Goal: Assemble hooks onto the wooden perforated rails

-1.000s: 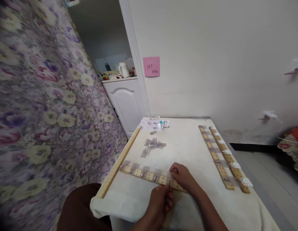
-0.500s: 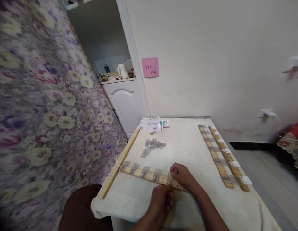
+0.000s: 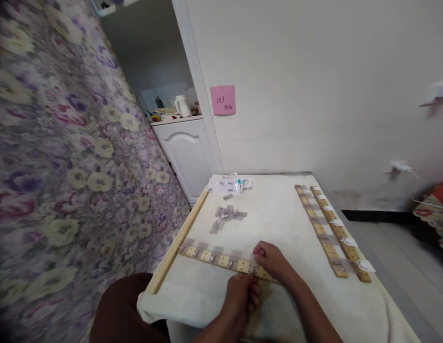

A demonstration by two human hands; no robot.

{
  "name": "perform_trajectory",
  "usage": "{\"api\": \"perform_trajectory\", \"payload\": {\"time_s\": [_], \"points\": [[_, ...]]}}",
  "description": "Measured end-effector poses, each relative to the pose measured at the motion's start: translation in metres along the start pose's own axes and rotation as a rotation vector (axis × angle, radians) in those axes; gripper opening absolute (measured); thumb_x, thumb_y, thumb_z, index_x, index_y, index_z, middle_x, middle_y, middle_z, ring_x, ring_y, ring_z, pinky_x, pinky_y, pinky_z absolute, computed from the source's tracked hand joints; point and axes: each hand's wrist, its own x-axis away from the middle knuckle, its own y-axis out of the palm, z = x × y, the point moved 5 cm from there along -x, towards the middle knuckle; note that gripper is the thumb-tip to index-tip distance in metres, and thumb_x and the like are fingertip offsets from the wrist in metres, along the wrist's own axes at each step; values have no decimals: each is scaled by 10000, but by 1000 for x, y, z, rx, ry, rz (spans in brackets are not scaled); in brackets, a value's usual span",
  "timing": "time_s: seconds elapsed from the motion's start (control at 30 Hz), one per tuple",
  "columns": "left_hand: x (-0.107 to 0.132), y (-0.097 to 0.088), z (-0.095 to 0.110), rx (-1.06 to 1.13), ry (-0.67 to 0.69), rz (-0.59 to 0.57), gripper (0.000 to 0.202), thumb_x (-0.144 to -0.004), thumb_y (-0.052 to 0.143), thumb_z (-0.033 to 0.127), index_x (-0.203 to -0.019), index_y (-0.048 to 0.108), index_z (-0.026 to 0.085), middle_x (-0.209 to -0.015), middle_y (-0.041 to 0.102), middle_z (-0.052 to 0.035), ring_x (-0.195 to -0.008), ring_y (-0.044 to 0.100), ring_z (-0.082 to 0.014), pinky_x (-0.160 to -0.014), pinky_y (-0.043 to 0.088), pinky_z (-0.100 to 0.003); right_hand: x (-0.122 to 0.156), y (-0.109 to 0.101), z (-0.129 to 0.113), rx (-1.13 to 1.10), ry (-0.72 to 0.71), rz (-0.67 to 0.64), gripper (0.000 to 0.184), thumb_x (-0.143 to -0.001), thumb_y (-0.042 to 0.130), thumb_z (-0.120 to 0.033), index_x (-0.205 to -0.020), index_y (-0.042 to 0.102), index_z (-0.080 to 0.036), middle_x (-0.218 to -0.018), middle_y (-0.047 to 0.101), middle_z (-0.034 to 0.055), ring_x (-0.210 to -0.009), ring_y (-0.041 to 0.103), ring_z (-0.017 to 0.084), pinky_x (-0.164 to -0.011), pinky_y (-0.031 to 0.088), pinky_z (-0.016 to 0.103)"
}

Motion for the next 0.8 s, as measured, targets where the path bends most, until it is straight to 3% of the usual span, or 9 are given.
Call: {"api": "perform_trajectory", "payload": {"time_s": [0.3, 0.57, 0.8], "points": [[0, 1, 1, -25, 12, 19, 158, -700, 523, 269, -577, 499, 173, -394, 516, 28, -272, 401, -71, -324, 151, -198, 4, -1, -8, -6, -8, -22, 109, -689, 543, -181, -783, 599, -171, -645, 549, -23, -612, 484, 125, -559, 359, 237], [2, 2, 4, -29, 15, 25, 147, -723, 483, 241, -599, 507, 166, -398, 513, 33, -271, 401, -59, -311, 162, -183, 8, -3, -13, -26, 26, -97, 261, -607, 612, -148, -867, 601, -162, -700, 576, -19, -631, 515, 125, -581, 391, 239], [1, 1, 2, -23, 7, 32, 130, -684, 514, 254, -588, 507, 166, -397, 513, 35, -269, 397, -57, -308, 163, -177, 9, -2, -13, 3, 66, -86, 309, -563, 627, -116, -863, 574, -167, -691, 580, -36, -615, 522, 114, -559, 392, 221]]}}
